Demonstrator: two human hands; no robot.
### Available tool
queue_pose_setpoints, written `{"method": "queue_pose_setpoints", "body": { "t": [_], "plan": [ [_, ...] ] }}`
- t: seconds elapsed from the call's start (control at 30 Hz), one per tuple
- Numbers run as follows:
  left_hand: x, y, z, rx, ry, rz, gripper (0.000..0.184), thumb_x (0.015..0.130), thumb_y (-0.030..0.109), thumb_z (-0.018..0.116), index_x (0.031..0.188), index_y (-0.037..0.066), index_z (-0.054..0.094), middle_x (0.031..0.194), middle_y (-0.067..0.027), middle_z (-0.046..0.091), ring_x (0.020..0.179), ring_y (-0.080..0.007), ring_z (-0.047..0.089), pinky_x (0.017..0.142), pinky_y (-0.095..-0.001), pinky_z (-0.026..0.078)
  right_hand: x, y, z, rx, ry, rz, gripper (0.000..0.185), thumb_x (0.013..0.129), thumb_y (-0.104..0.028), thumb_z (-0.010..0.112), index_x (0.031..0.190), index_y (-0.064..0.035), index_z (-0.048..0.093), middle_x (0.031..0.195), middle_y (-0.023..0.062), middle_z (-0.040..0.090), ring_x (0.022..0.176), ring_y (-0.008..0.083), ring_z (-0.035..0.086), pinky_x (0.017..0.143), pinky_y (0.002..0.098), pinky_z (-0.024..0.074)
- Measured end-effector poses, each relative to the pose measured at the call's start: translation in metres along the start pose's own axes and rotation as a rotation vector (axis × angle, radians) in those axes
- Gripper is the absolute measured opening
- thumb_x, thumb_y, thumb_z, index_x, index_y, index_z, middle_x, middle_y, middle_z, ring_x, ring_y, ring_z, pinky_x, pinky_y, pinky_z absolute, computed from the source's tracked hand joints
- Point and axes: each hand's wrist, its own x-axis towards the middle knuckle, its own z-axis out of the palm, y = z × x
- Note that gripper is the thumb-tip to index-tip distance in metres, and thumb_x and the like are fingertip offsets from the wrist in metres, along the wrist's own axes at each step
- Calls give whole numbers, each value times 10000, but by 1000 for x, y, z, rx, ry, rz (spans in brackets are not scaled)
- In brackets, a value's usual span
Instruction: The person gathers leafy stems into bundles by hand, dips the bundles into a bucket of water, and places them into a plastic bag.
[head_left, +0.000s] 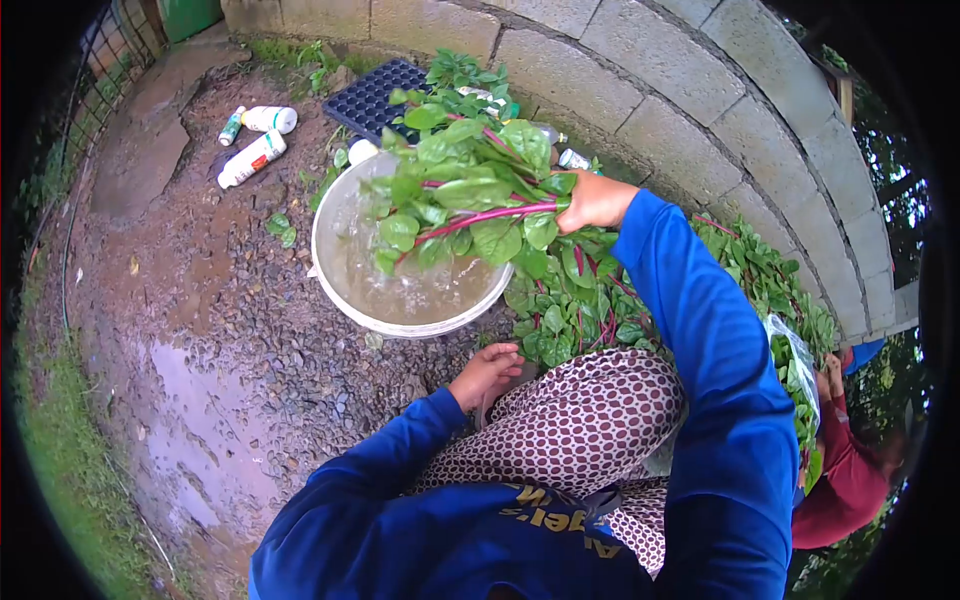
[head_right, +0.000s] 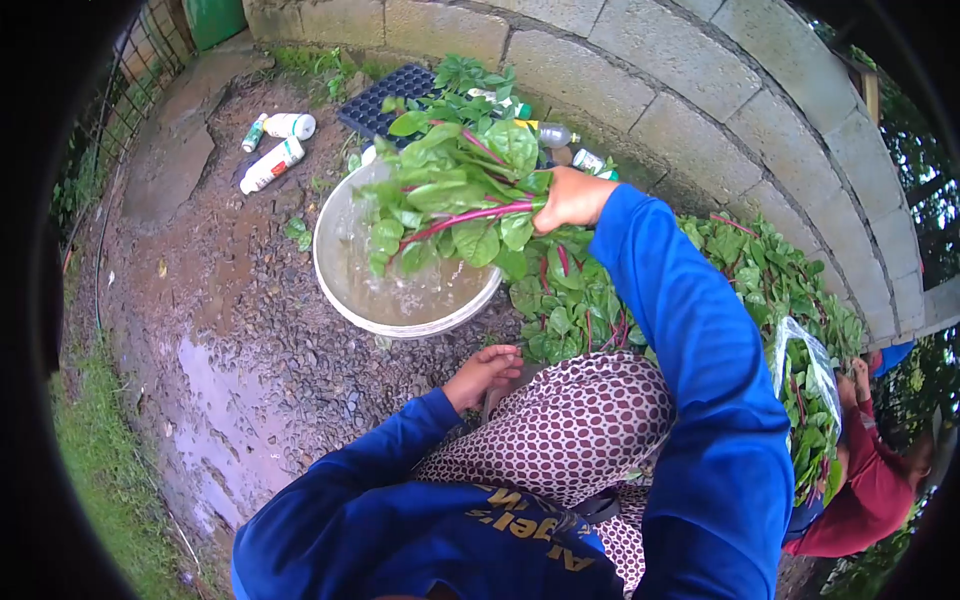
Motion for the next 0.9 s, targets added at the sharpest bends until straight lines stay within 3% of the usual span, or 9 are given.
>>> {"method": "queue_pose_setpoints", "body": {
  "t": [0.4, 0.47, 0.53, 0.57, 0.6, 0.67, 0.73, 0.83, 0.9],
  "plan": [
    [5, 108, 84, 334, -68, 150, 274, 927, 235, 522, 1164, 101, 552, 1039, -51, 643, 884, -134, 606, 766, -266, 455, -244, 65, -25, 414, 711, 79, 426, 683, -28, 683, 1100, -19, 599, 951, 54, 653, 857, 150, 603, 789, 307, 483],
    [5, 142, 124, 490, -87, 193, 269, 927, 227, 519, 1164, 105, 553, 1035, -33, 644, 883, -117, 602, 763, -249, 435, -285, 45, -16, 436, 912, 226, 369, 662, -58, 713, 1022, -18, 640, 929, 54, 656, 862, 167, 603, 798, 314, 453],
    [13, 170, 163, 601, -191, 243, 286, 919, 268, 539, 1156, 109, 558, 1031, -10, 639, 900, -103, 597, 763, -249, 442, -324, 49, -12, 530, 1065, 177, 443, 635, -269, 779, 944, 29, 673, 929, 84, 673, 907, 133, 587, 846, 263, 410],
    [18, 181, 187, 686, -244, 257, 298, 919, 264, 533, 1171, 106, 548, 1055, -18, 633, 903, -104, 593, 762, -250, 429, -344, 57, -16, 552, 1118, 308, 438, 674, -281, 759, 984, 16, 672, 1008, 98, 665, 983, 151, 576, 906, 275, 380],
    [24, 194, 213, 768, -292, 270, 310, 918, 260, 528, 1185, 103, 538, 1078, -26, 628, 907, -106, 590, 760, -251, 415, -364, 81, -23, 596, 1117, 181, 382, 730, -267, 718, 988, 10, 667, 982, 96, 669, 927, 163, 606, 866, 290, 427],
    [29, 205, 278, 926, -388, 297, 358, 900, 287, 552, 1193, 84, 528, 1105, -34, 617, 952, -116, 580, 749, -253, 407, -424, 75, -27, 717, 1082, 106, 403, 722, -241, 722, 1038, 0, 650, 949, 88, 669, 917, 172, 612, 739, 280, 465],
    [51, 205, 341, 1126, -464, 411, 482, 858, 309, 608, 1228, 17, 507, 1180, -117, 584, 1045, -194, 568, 894, -327, 435, -478, 78, -27, 757, 1087, -22, 365, 753, -230, 693, 1028, 6, 643, 915, 83, 667, 845, 159, 632, 686, 262, 490],
    [103, 183, 416, 1391, -497, 693, 738, 739, 422, 711, 1266, -33, 467, 1219, -211, 545, 1128, -294, 538, 970, -356, 405, -559, 53, -2, 851, 1154, 2, 320, 780, -171, 653, 1034, 20, 620, 889, 78, 660, 785, 162, 635, 729, 278, 512],
    [116, 163, 461, 1487, -497, 682, 835, 676, 453, 746, 1286, -35, 450, 1246, -227, 523, 1157, -323, 518, 984, -350, 398, -599, 63, 9, 772, 1223, -26, 346, 796, -134, 619, 1103, 17, 572, 948, 73, 645, 822, 163, 630, 767, 296, 513]
  ]
}}
